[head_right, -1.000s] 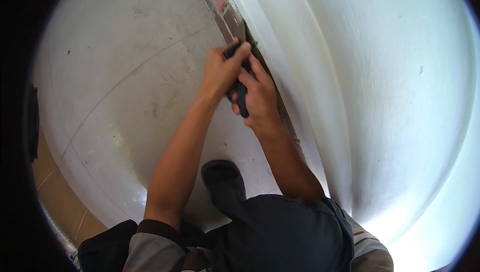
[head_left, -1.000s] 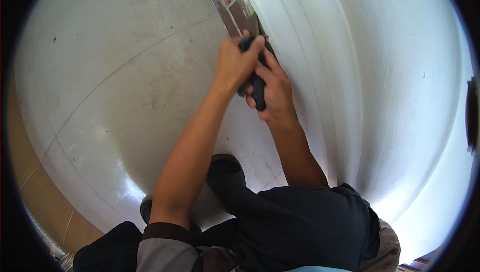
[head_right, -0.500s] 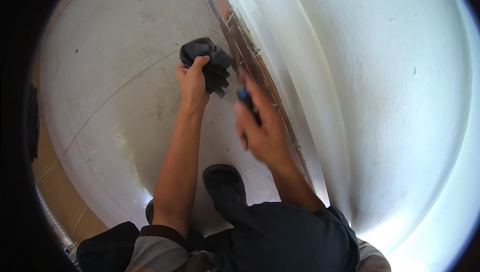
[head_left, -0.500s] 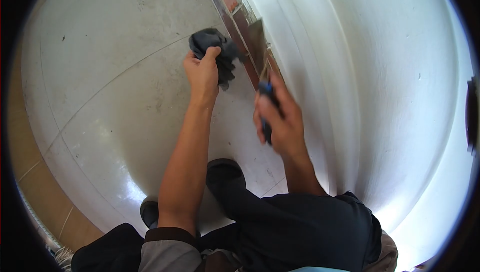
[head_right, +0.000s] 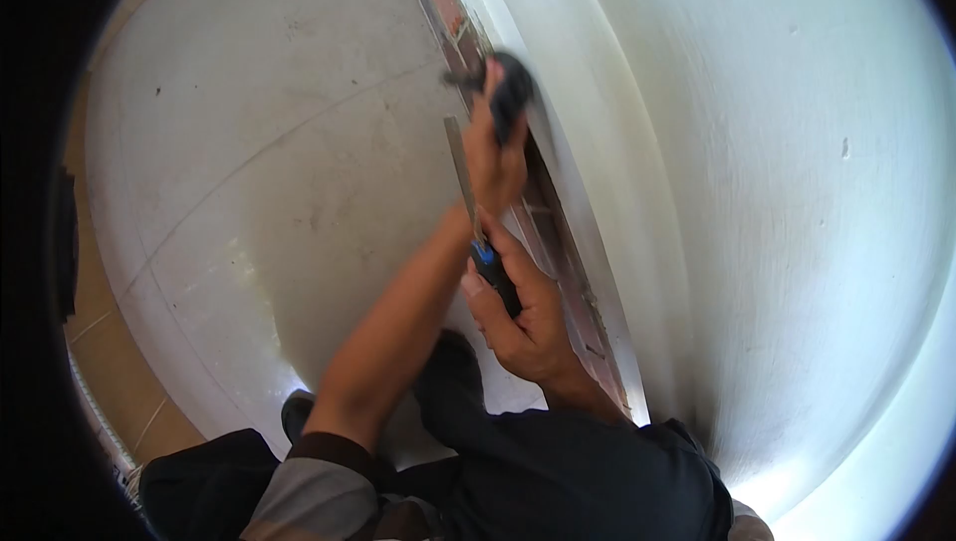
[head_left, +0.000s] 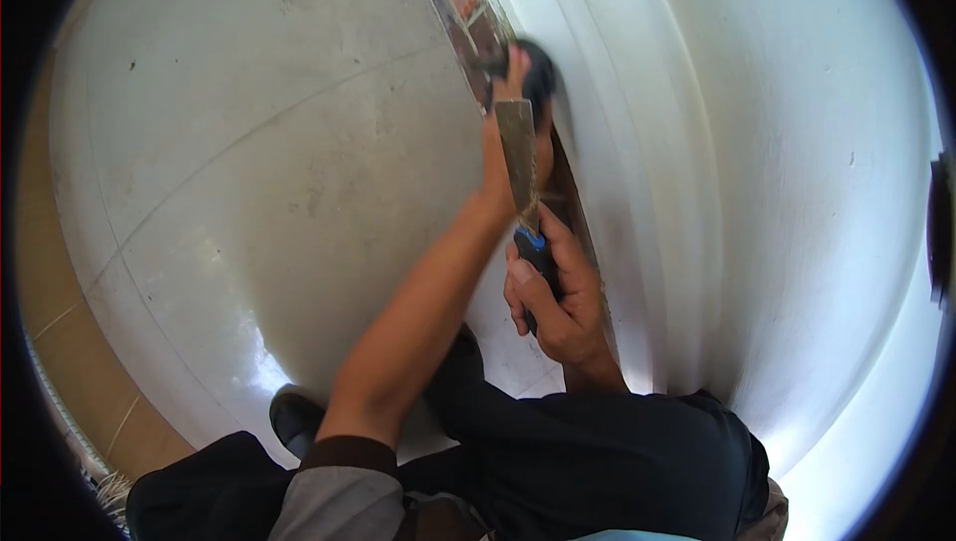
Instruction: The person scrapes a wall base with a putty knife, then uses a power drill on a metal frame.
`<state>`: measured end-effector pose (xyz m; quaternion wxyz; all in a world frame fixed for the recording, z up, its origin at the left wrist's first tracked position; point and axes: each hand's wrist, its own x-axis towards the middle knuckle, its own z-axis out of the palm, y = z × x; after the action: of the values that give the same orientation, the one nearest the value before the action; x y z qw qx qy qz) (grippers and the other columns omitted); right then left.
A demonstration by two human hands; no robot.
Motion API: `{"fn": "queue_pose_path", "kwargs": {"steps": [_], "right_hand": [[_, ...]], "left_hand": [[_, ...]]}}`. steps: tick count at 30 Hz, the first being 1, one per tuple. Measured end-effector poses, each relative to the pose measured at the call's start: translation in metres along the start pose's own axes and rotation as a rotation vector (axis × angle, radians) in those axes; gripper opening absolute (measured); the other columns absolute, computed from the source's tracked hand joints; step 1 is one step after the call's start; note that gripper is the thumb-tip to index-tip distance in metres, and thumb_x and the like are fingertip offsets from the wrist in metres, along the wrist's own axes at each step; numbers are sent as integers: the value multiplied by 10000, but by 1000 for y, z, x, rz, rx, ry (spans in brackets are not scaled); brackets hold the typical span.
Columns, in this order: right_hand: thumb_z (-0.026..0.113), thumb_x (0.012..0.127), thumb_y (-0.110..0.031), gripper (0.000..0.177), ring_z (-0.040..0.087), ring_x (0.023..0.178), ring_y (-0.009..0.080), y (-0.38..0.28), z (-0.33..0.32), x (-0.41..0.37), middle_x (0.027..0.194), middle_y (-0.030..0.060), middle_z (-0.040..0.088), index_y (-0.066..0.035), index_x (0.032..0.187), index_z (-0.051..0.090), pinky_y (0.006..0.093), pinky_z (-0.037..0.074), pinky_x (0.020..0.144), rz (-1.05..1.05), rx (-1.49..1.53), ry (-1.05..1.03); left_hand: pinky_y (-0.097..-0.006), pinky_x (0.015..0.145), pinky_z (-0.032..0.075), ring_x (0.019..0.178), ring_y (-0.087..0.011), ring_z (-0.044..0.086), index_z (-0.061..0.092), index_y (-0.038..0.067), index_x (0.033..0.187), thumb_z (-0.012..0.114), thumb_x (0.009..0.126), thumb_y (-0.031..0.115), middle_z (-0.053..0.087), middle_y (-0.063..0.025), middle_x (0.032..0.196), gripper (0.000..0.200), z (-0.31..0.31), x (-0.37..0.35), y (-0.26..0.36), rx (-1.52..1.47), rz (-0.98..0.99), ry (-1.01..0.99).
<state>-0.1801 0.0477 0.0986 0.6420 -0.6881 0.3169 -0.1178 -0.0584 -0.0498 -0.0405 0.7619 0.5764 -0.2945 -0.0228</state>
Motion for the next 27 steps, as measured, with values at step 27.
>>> {"fn": "queue_pose_path", "kwargs": {"steps": [27], "right_hand": [[482,1013,-58,559,494,598,60,4,-1,6,999,63,534,21,1524,272,210,427,482,-26,-61,-22]], "left_hand": [[-459,1108,379,1413,-480,337,342,18,1517,653,896,37,439,-239,1488,694,-5,-44,13,142,43,-89]]}}
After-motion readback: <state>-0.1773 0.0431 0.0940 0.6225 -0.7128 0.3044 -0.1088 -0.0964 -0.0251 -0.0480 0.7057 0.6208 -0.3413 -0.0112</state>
